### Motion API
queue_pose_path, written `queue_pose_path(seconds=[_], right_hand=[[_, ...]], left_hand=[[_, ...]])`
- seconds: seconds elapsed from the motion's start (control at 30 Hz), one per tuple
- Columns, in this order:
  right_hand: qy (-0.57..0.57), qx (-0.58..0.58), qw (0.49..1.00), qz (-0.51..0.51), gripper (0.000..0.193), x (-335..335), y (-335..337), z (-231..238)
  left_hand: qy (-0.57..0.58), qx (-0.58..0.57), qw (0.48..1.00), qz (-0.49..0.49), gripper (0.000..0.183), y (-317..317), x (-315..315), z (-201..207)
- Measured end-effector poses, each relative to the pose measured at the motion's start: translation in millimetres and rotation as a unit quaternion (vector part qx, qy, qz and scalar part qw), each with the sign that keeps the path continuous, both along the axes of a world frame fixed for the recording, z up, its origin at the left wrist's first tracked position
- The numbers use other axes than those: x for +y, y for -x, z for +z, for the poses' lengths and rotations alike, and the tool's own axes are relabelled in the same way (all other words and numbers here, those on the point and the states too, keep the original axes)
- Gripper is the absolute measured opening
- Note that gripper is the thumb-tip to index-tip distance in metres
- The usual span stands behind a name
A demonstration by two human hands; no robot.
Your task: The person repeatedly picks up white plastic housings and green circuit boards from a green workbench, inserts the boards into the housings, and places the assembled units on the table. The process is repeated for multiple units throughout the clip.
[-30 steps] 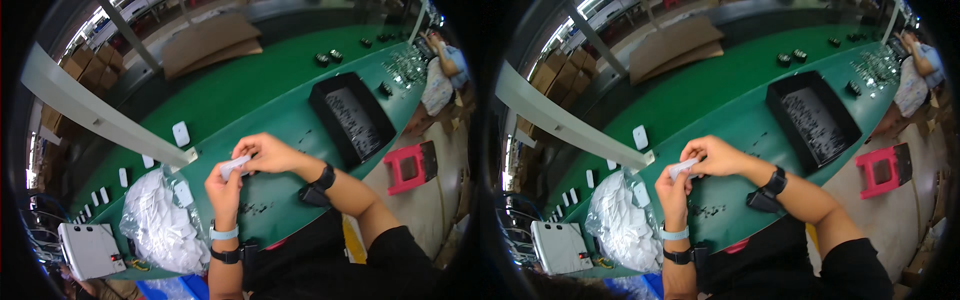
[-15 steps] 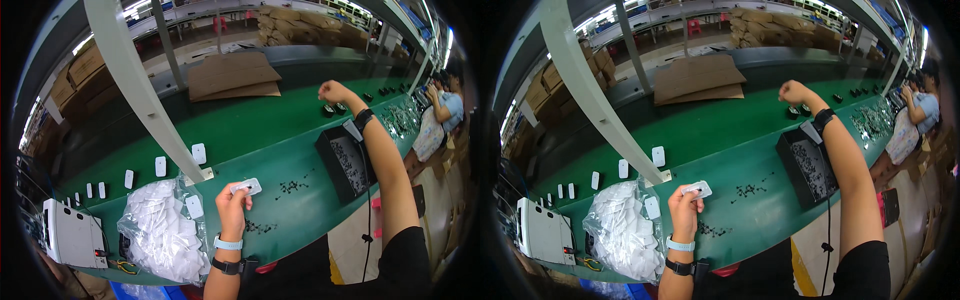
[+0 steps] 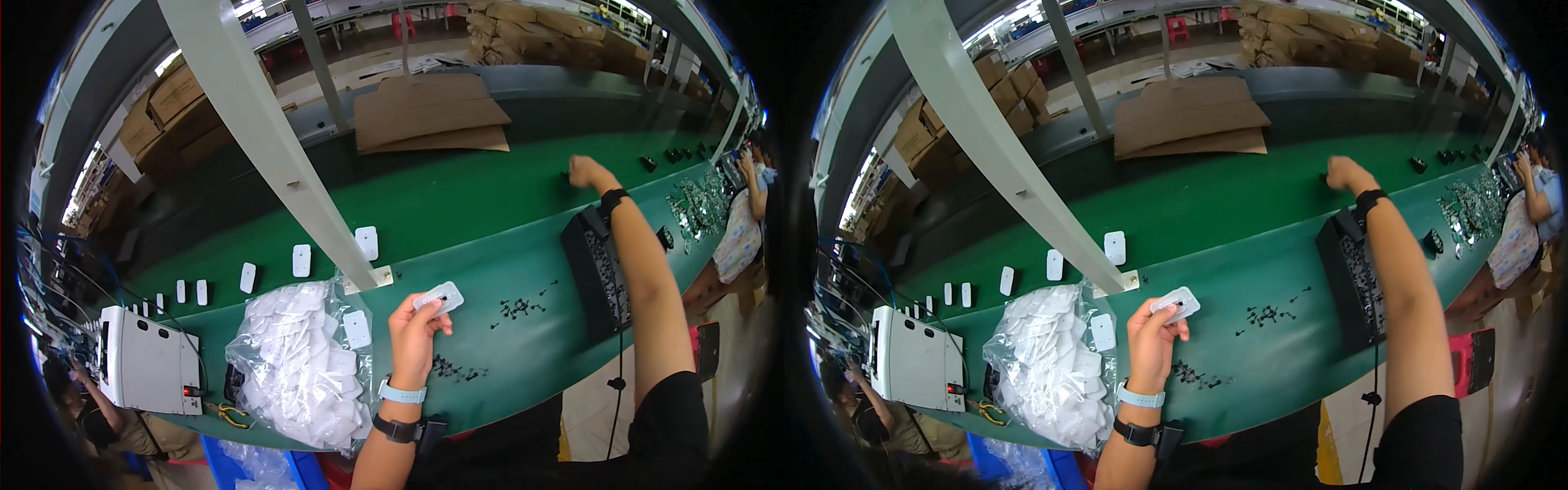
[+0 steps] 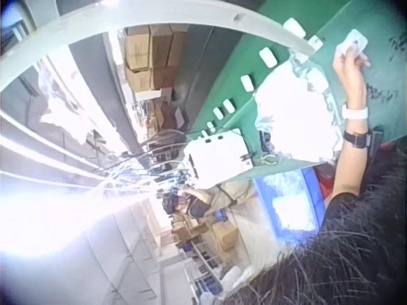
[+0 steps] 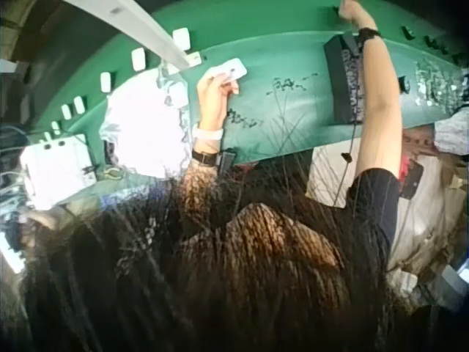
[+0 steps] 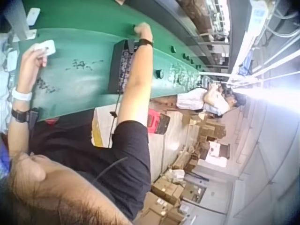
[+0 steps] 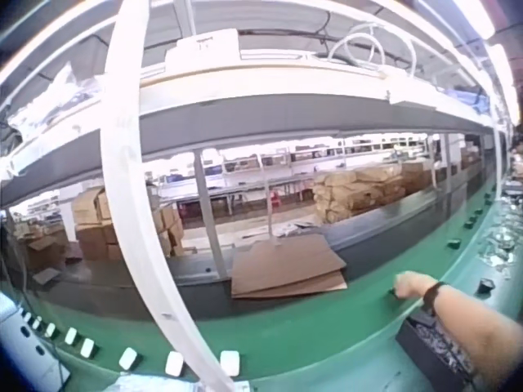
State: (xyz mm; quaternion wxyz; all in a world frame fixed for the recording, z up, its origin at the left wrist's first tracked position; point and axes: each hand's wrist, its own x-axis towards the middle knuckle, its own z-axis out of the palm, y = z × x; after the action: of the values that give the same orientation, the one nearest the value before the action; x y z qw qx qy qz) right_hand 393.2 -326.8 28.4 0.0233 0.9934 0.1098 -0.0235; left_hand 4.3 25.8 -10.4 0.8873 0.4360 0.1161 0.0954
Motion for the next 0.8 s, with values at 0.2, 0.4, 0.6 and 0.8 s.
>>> queue_pose_path(seconds=[0.2,0.4,0.6,0.8], right_hand=[[-0.352,0.012,0.905,0.239,0.015,119,138,113],[-0.531,0.018,0.772,0.350,0.015,167,298,107],[-0.604,0.099,0.654,0.446,0.017,165,298,26],[-0.524,-0.015,0.710,0.470,0.017,183,321,-10]], left_hand=[[-0.029,0.000,0.999,0.039,0.013,8,8,4],[0.009,-0.024,0.999,0.026,0.012,6,13,-8],[-0.075,-0.017,0.996,0.056,0.013,0,-1,-2],[-0.109,-0.018,0.989,0.098,0.013,0,1,-15]])
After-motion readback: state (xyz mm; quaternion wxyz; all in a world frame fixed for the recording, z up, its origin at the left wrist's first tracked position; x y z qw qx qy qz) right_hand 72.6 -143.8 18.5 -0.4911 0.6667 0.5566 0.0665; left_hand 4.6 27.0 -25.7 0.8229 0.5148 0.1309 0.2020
